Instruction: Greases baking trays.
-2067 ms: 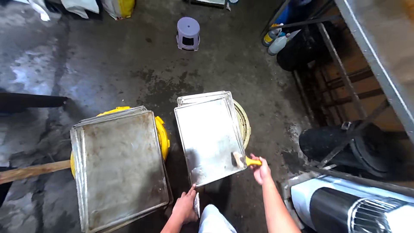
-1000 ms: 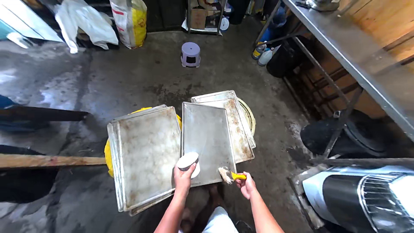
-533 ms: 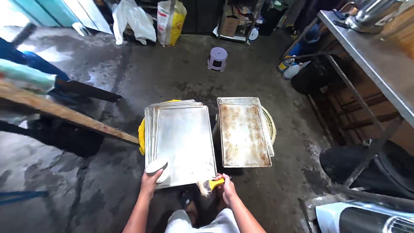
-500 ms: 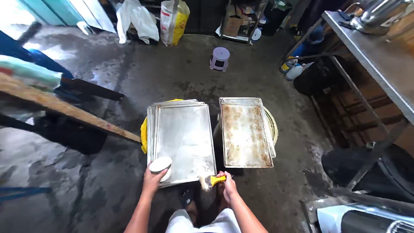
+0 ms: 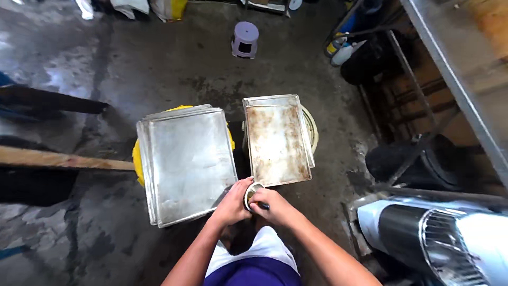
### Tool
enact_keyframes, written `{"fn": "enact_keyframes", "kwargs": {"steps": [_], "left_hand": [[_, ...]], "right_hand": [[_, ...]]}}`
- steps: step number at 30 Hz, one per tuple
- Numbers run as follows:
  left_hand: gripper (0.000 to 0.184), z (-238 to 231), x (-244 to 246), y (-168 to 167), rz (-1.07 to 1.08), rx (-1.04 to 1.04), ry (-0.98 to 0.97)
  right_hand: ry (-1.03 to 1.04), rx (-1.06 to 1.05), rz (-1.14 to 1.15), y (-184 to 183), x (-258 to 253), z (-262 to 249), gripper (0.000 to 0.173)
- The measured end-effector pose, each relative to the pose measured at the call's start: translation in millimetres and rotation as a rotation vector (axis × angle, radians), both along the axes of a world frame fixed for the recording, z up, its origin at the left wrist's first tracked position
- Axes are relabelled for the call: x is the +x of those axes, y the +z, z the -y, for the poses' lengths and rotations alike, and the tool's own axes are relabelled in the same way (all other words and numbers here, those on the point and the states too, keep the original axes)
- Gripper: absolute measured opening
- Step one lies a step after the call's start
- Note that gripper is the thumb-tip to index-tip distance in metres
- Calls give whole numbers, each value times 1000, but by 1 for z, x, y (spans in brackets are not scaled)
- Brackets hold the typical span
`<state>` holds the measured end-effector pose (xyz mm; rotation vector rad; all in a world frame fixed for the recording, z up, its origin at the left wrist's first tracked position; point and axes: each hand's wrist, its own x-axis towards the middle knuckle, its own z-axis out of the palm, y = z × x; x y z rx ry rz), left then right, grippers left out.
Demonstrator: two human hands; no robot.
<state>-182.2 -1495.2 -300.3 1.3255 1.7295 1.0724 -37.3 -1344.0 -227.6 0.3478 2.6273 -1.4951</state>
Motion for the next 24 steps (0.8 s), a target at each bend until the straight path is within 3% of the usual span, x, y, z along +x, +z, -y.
{"fn": "enact_keyframes", "kwargs": {"steps": [3, 4, 7, 8, 10, 12, 15, 18, 19, 21, 24], "left_hand": [[111, -21, 15, -38, 91, -185, -2], [113, -25, 19, -50, 113, -235, 7], [107, -35, 28, -83, 59, -395, -115], [104, -41, 34, -87, -25, -526, -216], [96, -59, 52, -85, -195, -809, -386], [95, -76, 66, -88, -277, -957, -453], [93, -87, 74, -95, -299, -1027, -451], [86, -93, 71, -97, -263, -1016, -462], [86, -94, 71, -99, -243, -1009, -468], [88, -98, 76, -100, -218, -1014, -474], [94, -105, 77, -101, -185, -1035, -452]], "right_hand": [[-426, -408, 27, -26, 36, -41, 20], [-581, -431, 36, -32, 50, -58, 20], [-837, -22, 174, -61, 75, -102, 26], [-850, 115, 288, -76, 70, -106, 29], [-704, 182, 547, -110, 45, -87, 37], [-492, 87, 508, -142, 20, -50, 36], [-627, -129, 252, -155, 44, -68, 29], [-862, 136, 345, -148, 91, -148, 28], [-858, 234, 482, -145, 84, -156, 31], [-695, 261, 686, -144, 38, -126, 35], [-491, -2, 319, -162, -11, -84, 30]]}}
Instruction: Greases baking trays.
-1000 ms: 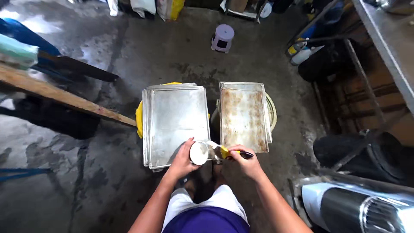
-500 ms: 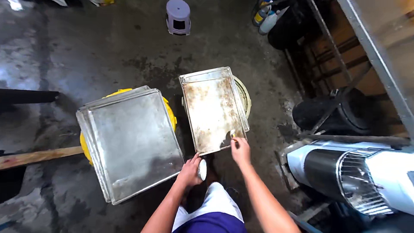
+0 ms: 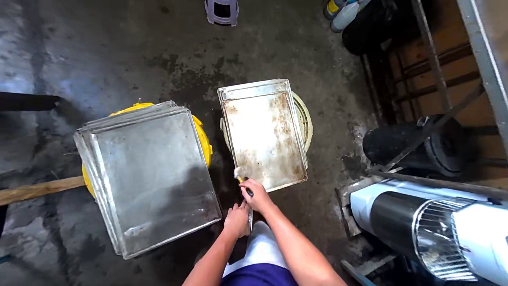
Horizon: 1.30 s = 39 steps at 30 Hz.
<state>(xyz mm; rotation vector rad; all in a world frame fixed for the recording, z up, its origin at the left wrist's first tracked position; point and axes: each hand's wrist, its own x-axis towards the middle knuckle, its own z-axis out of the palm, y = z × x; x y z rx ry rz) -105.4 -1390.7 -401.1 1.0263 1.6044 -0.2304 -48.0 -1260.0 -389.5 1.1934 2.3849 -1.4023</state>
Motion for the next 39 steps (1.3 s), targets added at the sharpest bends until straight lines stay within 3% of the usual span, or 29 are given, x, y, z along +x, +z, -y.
{"fn": "enact_keyframes", "kwargs": {"steps": [2, 5, 7, 8, 10, 12, 13, 15, 16, 18, 19, 21, 23, 25, 27, 29, 31, 32, 34, 36, 38, 39], "left_hand": [[91, 1, -2, -1, -7, -23, -21], [90, 0, -5, -2, 9, -33, -6], [91, 0, -2, -1, 22, -42, 13], [92, -2, -3, -2, 23, -50, 17], [93, -4, -4, 0, 35, -73, 29], [92, -4, -4, 0, 42, -81, 41], [91, -3, -3, 0, 46, -81, 48], [90, -5, -4, -2, 51, -84, 69], [91, -5, -3, -3, 55, -86, 78], [92, -5, 0, -5, 54, -94, 76], [91, -6, 2, -5, 48, -93, 76], [87, -8, 4, -7, 37, -93, 79], [86, -6, 6, -8, 22, -93, 78], [85, -3, 5, -9, 16, -85, 106], [87, -1, 3, -8, 13, -78, 147], [89, -2, 3, -6, 10, -82, 134], [88, -7, 2, -6, 4, -79, 101], [88, -9, 0, -8, 1, -75, 86], [88, -10, 3, -6, 8, -87, 78], [89, -9, 1, -5, 5, -100, 110], [89, -6, 1, -5, 6, -102, 149], [90, -5, 2, -4, 11, -99, 156]], "right_hand": [[-115, -97, -153, 0, 16, -49, 29], [-250, 186, 117, 11, 42, -145, 30], [-158, 193, 425, 20, -2, -129, 33], [-71, 147, 453, 20, -34, -102, 32], [83, 64, 218, 7, -68, -67, 30], [-65, -102, -113, 3, -62, -111, 27], [-196, -101, -160, 7, -51, -155, 26], [-269, 126, -31, 10, -38, -230, 27], [-242, 203, 109, 16, -48, -240, 29], [-73, 201, 350, 25, -97, -201, 30], [32, 168, 312, 19, -122, -172, 29], [129, 17, -15, 1, -152, -147, 29], [-74, -142, -179, -3, -154, -187, 28], [-248, 41, -114, 2, -148, -263, 31], [-168, 305, 96, 1, -158, -300, 31], [50, 335, 307, 12, -189, -251, 28], [240, 250, 205, 7, -212, -178, 22], [260, 118, 50, 4, -214, -164, 24], [22, -184, -188, -2, -191, -181, 30], [-184, -84, -212, -5, -158, -232, 32], [-91, 148, 38, 3, -132, -237, 31], [-3, 180, 226, 12, -124, -208, 30]]}}
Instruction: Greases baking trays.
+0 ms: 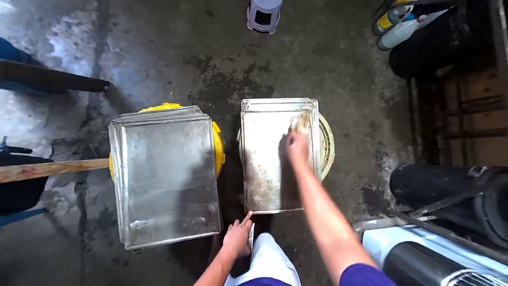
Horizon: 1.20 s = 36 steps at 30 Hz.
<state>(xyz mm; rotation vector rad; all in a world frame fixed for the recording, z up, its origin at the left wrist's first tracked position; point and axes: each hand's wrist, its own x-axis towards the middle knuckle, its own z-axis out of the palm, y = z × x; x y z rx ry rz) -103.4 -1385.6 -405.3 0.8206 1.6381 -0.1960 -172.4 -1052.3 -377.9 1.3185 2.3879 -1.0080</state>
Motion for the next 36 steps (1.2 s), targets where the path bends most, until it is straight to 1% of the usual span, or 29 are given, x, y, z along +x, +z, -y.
{"fn": "enact_keyframes", "kwargs": {"steps": [1, 2, 3, 4, 5, 6, 8, 9, 10, 11, 12, 13, 15, 16, 17, 18, 19, 20, 22, 25, 27, 29, 31, 32, 34, 36], "left_hand": [[90, 0, 0, 1, 0, 5, -4], [91, -1, -1, 1, -4, 12, -19], [92, -2, -3, 1, -9, 17, -41], [92, -1, -4, 0, -17, 20, -65], [93, 1, -2, 2, -20, 15, -85], [92, 0, -2, 3, -27, 10, -101], [94, 0, -4, 6, -27, 11, -110], [97, 0, -7, 10, -5, 21, -81], [103, -1, -14, 13, 35, 59, -2], [109, -1, -21, 14, 82, 144, 152], [108, 0, -27, 11, 114, 273, 352], [108, 0, -31, 7, 155, 390, 570], [110, -8, -41, 1, 260, 509, 971], [103, -16, -46, -4, 318, 538, 1153], [90, -25, -48, -8, 376, 551, 1310], [77, -32, -49, -11, 420, 549, 1427], [68, -37, -50, -14, 438, 547, 1508], [63, -40, -50, -16, 432, 544, 1561], [61, -42, -47, -14, 391, 565, 1634], [58, -43, -43, 2, 325, 681, 1751], [53, -40, -47, 20, 274, 811, 1814], [54, -24, -61, 37, 238, 902, 1829], [60, 8, -80, 51, 220, 950, 1815], [63, 32, -90, 57, 212, 967, 1814], [70, 88, -108, 68, 166, 997, 1824], [76, 148, -119, 79, 99, 1022, 1841]], "right_hand": [[91, -48, 135, 6, 8, 41, 32], [180, -110, 145, 3, 19, 82, 33], [235, -164, 39, -3, 35, 109, 33], [221, -210, -107, -11, 57, 116, 32], [123, -249, -233, -17, 84, 103, 32], [-45, -248, -328, -17, 111, 72, 30], [-404, -182, -395, -5, 159, -5, 29], [-598, -186, -437, -2, 184, -31, 29], [-797, -236, -485, 0, 207, -46, 31], [-950, -326, -541, 3, 230, -49, 36], [-1052, -418, -573, 5, 251, -42, 42], [-1123, -500, -573, 4, 270, -27, 45], [-1219, -621, -518, -9, 297, 8, 47], [-1250, -661, -491, -18, 302, 23, 49], [-1273, -706, -478, -25, 304, 34, 50], [-1301, -749, -479, -30, 304, 41, 51], [-1320, -767, -481, -33, 304, 45, 51], [-1321, -764, -472, -34, 302, 47, 52], [-1273, -713, -419, -31, 297, 48, 53], [-1153, -692, -333, -15, 292, 59, 52], [-1068, -716, -329, 3, 285, 81, 52], [-934, -709, -334, 28, 271, 116, 49], [-788, -728, -351, 50, 258, 155, 44], [-730, -756, -356, 59, 252, 176, 42], [-619, -810, -374, 72, 236, 219, 41], [-569, -871, -375, 82, 214, 260, 40]]}}
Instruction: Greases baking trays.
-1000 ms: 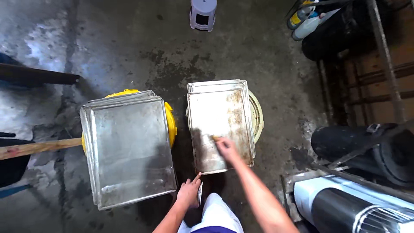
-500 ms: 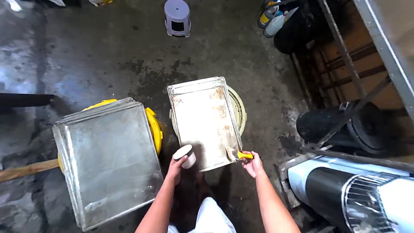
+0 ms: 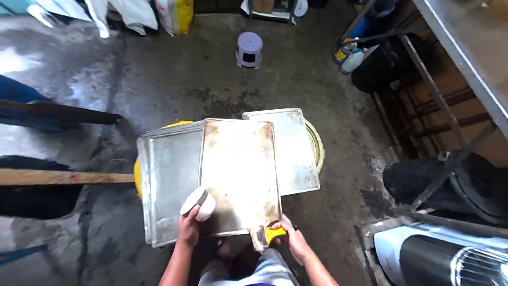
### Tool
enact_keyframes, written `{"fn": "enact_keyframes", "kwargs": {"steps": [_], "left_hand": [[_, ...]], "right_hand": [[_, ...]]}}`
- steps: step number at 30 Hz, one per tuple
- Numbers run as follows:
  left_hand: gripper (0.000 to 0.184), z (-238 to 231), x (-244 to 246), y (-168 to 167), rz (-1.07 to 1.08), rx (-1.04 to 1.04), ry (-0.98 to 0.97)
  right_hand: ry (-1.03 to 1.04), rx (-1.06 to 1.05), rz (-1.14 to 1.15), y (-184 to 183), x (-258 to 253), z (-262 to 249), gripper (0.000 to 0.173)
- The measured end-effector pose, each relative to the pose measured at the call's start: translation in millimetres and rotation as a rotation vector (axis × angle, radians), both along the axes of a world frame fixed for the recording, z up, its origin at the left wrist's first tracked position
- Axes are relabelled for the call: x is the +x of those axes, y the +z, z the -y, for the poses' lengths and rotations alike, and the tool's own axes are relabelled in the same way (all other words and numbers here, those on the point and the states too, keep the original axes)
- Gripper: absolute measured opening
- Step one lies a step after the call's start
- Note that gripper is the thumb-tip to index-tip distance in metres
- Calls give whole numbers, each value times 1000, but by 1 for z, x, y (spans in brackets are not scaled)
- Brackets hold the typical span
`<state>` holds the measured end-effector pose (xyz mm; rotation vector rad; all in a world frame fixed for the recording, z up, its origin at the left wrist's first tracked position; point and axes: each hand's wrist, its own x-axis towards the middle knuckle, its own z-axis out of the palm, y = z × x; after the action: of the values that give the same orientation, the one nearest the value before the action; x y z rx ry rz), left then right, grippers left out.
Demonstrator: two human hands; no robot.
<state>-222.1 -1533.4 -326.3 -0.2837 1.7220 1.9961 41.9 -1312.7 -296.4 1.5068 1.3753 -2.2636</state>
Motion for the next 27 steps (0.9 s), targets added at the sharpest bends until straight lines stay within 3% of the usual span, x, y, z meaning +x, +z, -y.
{"fn": "enact_keyframes", "kwargs": {"steps": [3, 7, 8, 11, 13, 15, 18, 21, 23, 25, 27], "left_hand": [[80, 80, -12, 2, -24, -10, 95], [62, 142, -43, -23, -35, -173, 97], [68, 149, -47, -29, -85, -235, 68], [122, 153, -53, -33, -379, -462, -183], [131, 137, -43, -16, -524, -529, -403], [123, 111, -27, 4, -599, -456, -601], [110, 64, -5, 20, -679, -318, -836], [99, 11, 17, 38, -763, -191, -1017], [93, -20, 29, 39, -746, -139, -1126], [97, -46, 34, 25, -678, -180, -1207], [101, -68, 39, 4, -605, -302, -1294]], "right_hand": [[48, -41, -5, -1, -38, 55, 37], [71, -25, 62, -30, -94, 99, 39], [78, 6, 82, -34, -104, 103, 45], [40, 181, -17, -9, -122, 95, 53], [31, 274, -147, 27, -120, 82, 55], [97, 295, -361, 61, -114, 67, 43], [465, 495, -484, 92, -108, 47, 24], [710, 675, -445, 86, -104, 42, 22], [586, 518, -422, 71, -90, 34, 22], [317, 305, -382, 64, -68, 7, 24], [25, 263, -287, 61, -40, -30, 27]]}}
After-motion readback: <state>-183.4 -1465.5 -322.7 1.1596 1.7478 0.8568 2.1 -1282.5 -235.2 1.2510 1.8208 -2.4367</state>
